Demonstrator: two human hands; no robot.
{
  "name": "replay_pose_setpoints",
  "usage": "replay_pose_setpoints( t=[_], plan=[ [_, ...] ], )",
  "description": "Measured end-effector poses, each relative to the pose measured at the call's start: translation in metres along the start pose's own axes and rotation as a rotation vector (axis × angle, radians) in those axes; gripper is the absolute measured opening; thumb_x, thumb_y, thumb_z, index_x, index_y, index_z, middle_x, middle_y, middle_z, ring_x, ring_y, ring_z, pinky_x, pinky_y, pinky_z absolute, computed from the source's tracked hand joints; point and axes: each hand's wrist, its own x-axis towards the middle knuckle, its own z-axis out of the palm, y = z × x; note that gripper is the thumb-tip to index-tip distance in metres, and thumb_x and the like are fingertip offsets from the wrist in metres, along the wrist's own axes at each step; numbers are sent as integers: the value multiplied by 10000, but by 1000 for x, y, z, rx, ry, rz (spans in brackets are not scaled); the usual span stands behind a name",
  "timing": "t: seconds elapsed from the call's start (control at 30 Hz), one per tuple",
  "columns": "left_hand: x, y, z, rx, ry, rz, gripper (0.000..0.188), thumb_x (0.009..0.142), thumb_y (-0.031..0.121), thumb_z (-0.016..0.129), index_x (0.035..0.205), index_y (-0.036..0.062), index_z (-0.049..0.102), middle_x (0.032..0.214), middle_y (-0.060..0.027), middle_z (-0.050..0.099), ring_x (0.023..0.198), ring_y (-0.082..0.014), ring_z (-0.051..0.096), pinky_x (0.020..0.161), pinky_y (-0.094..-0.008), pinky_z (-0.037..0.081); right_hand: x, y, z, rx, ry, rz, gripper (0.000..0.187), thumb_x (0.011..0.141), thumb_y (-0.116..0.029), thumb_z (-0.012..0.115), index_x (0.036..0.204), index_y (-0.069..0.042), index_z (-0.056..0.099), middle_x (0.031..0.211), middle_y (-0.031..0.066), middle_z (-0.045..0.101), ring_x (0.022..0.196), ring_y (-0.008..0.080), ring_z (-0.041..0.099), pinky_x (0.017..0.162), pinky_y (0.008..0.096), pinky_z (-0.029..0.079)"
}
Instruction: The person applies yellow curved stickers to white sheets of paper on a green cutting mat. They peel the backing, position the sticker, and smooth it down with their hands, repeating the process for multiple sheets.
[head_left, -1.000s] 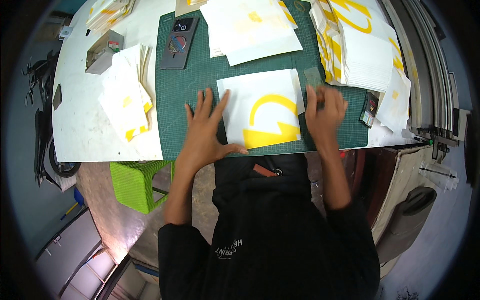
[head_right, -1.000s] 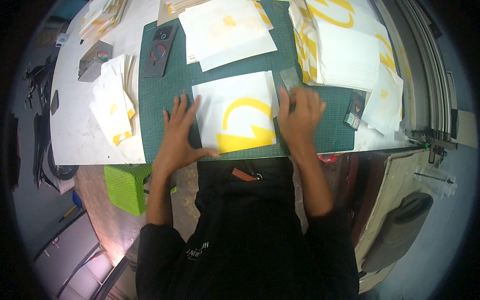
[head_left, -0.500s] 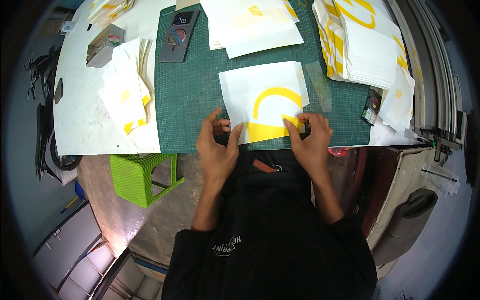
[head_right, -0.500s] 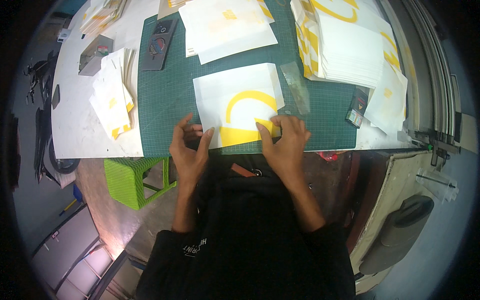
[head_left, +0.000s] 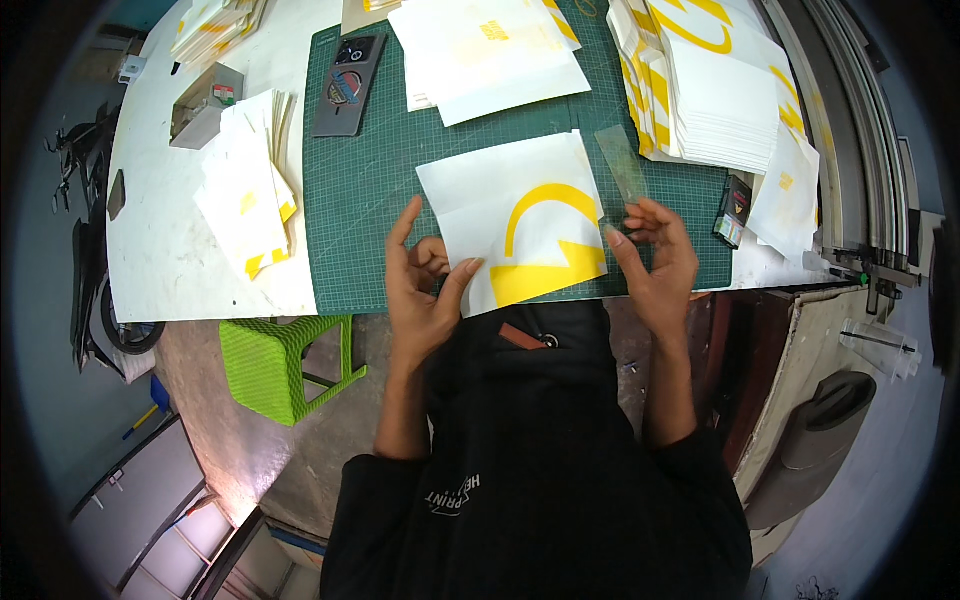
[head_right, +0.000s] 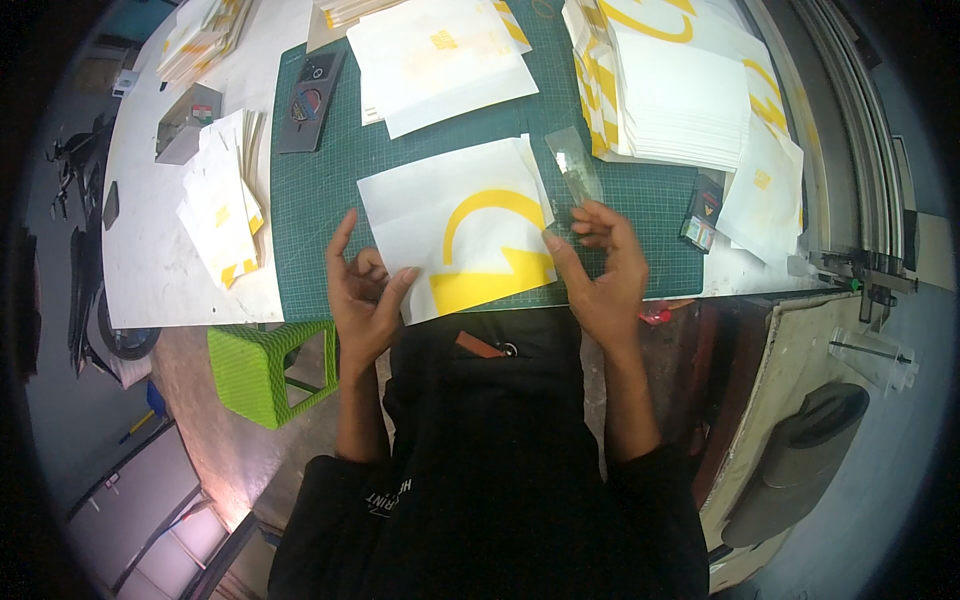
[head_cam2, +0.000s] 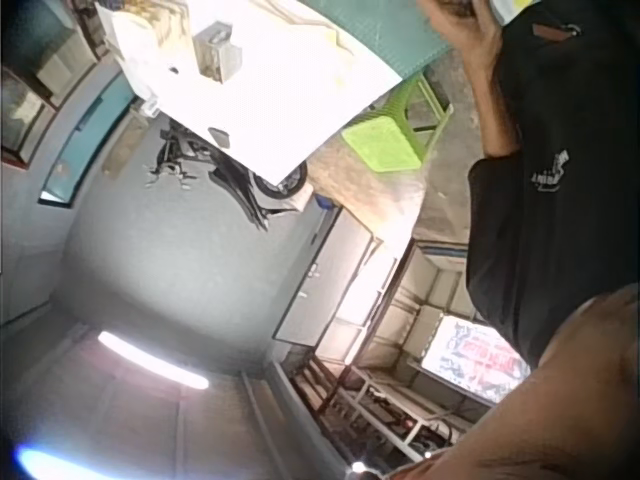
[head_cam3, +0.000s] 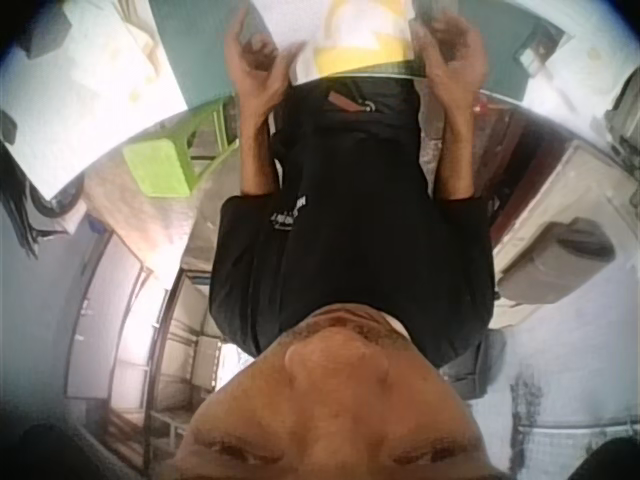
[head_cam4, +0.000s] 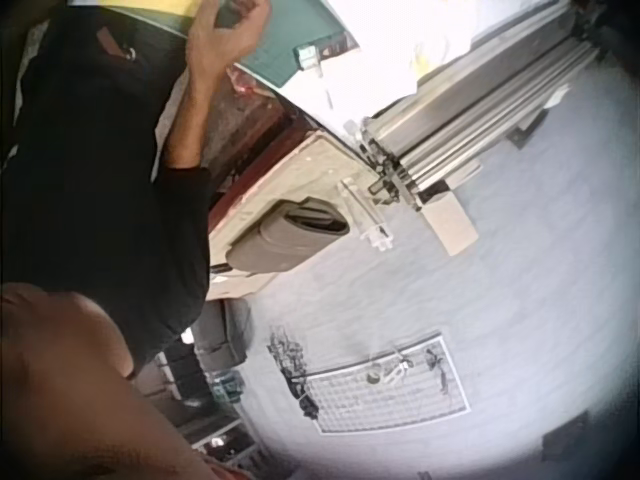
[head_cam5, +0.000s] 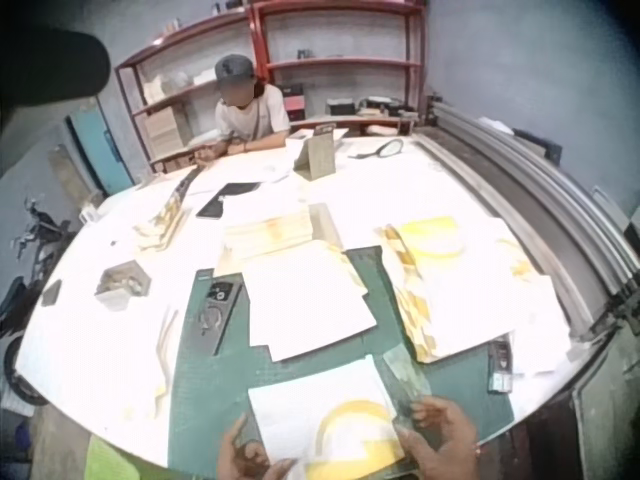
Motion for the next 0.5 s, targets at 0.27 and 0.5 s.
replay_pose_setpoints(
  t=[0.27,0.5],
  plan=[
    [-1,6,-17,-183,-17,11,886,917,-136,719,1638,8,225,1131,-162,730,1102,-216,725,991,-342,568,19,-10,4,507,-303,496,599,934,-12,792,1444,87,492,1049,122,744,886,121,700,788,241,539],
    [7,9,-17,-217,52,-40,782,935,-90,713,1592,-5,298,1170,-184,735,1134,-221,711,1006,-372,558,19,-10,13,485,-421,411,652,951,-5,772,1510,61,444,844,36,707,812,95,687,760,220,517]
  ],
)
